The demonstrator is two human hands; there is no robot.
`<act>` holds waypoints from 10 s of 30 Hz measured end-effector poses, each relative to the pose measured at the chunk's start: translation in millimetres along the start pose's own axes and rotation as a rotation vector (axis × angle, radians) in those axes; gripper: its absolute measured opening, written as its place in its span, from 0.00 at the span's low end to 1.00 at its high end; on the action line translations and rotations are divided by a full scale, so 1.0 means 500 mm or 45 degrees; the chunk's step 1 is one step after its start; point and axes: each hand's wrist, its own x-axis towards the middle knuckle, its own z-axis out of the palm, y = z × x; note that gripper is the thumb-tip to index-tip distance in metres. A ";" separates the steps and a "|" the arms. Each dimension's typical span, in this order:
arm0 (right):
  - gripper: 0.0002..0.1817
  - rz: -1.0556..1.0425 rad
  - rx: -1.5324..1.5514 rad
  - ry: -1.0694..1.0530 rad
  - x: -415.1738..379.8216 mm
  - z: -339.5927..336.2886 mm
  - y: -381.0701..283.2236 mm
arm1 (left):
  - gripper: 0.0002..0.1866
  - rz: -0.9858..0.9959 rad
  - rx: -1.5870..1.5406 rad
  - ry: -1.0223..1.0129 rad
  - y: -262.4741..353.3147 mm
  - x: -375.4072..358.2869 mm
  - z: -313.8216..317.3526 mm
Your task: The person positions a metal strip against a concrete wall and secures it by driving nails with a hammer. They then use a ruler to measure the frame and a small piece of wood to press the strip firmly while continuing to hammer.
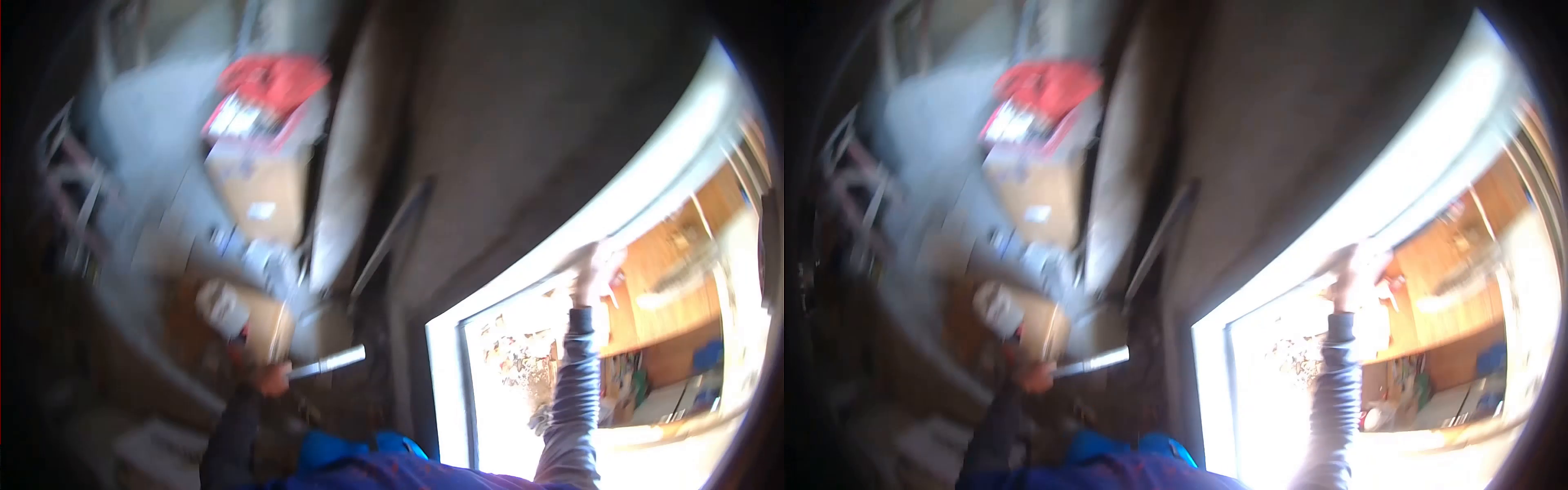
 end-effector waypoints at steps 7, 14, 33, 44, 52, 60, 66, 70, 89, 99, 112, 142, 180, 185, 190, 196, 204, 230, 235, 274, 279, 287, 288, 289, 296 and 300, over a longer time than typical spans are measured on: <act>0.43 -0.457 0.865 -0.814 -0.090 -0.397 -0.324 | 0.16 0.822 0.700 -0.158 0.603 0.043 -0.237; 0.26 -0.375 1.008 -1.051 -0.190 -0.446 -0.254 | 0.05 1.677 1.259 0.270 1.040 -0.028 -0.344; 0.16 -0.341 1.094 0.032 0.419 -0.508 -0.323 | 0.27 1.642 2.109 1.521 1.670 0.139 -0.646; 0.24 -0.293 0.732 0.189 0.581 -0.431 -0.335 | 0.25 1.758 1.344 1.170 1.698 0.212 -0.691; 0.23 -0.324 0.821 0.105 0.605 -0.453 -0.331 | 0.24 1.799 1.241 1.148 1.707 0.225 -0.688; 0.22 -0.308 0.745 0.125 0.600 -0.450 -0.342 | 0.22 1.826 1.200 1.129 1.708 0.229 -0.691; 0.20 -0.242 0.790 0.071 0.604 -0.462 -0.371 | 0.21 1.832 1.179 1.115 1.703 0.229 -0.691; 0.19 -0.348 0.778 0.124 0.615 -0.460 -0.355 | 0.21 1.846 1.171 1.112 1.715 0.229 -0.684; 0.17 -0.437 0.682 0.169 0.645 -0.427 -0.357 | 0.18 1.875 1.144 1.095 1.726 0.225 -0.677; 0.20 -0.432 0.580 0.142 0.577 -0.449 -0.337 | 0.16 1.870 1.140 1.086 1.709 0.238 -0.684; 0.18 -0.326 0.802 0.155 0.581 -0.429 -0.314 | 0.14 1.886 1.137 1.095 1.714 0.245 -0.682; 0.20 -0.380 0.689 0.185 0.574 -0.442 -0.314 | 0.10 1.898 1.125 1.080 1.723 0.250 -0.678; 0.15 -0.012 1.342 -0.098 0.152 -0.437 -0.140 | 0.15 2.244 1.753 1.226 1.687 0.200 -0.624; 0.15 0.510 1.422 -0.402 -0.001 -0.360 -0.056 | 0.16 2.122 1.925 1.097 1.677 0.162 -0.581; 0.16 0.817 1.521 -0.463 -0.088 -0.254 -0.001 | 0.14 2.042 1.994 1.098 1.671 0.171 -0.561; 0.18 0.976 1.620 -0.444 -0.191 -0.096 0.012 | 0.12 1.984 2.068 1.095 1.672 0.163 -0.556; 0.22 1.073 1.718 -0.484 -0.266 -0.075 -0.032 | 0.21 1.918 2.214 0.953 1.673 0.162 -0.553; 0.20 1.779 1.741 -0.749 -0.340 -0.170 0.111 | 0.34 1.641 2.371 0.702 1.430 0.301 -0.369; 0.17 2.105 1.950 -0.818 -0.438 -0.180 0.132 | 0.35 1.545 2.402 0.656 1.348 0.349 -0.303; 0.28 2.074 2.615 -0.987 -0.358 -0.152 0.068 | 0.28 1.642 2.327 0.721 1.300 0.398 -0.223; 0.28 1.897 2.666 -1.052 -0.304 -0.172 0.070 | 0.26 1.690 2.300 0.725 1.289 0.405 -0.229; 0.27 1.805 2.774 -1.108 -0.262 -0.171 0.074 | 0.23 1.715 2.310 0.745 1.295 0.403 -0.230; 0.27 1.819 2.763 -1.080 -0.261 -0.169 0.072 | 0.23 1.714 2.310 0.748 1.295 0.405 -0.231; 0.27 1.835 2.754 -1.054 -0.261 -0.170 0.072 | 0.23 1.710 2.310 0.743 1.298 0.407 -0.231; 0.27 1.814 2.750 -1.083 -0.262 -0.163 0.071 | 0.16 1.718 2.293 0.745 1.302 0.403 -0.232; 0.27 1.852 2.719 -1.064 -0.256 -0.169 0.069 | 0.08 1.773 2.300 0.782 1.305 0.412 -0.232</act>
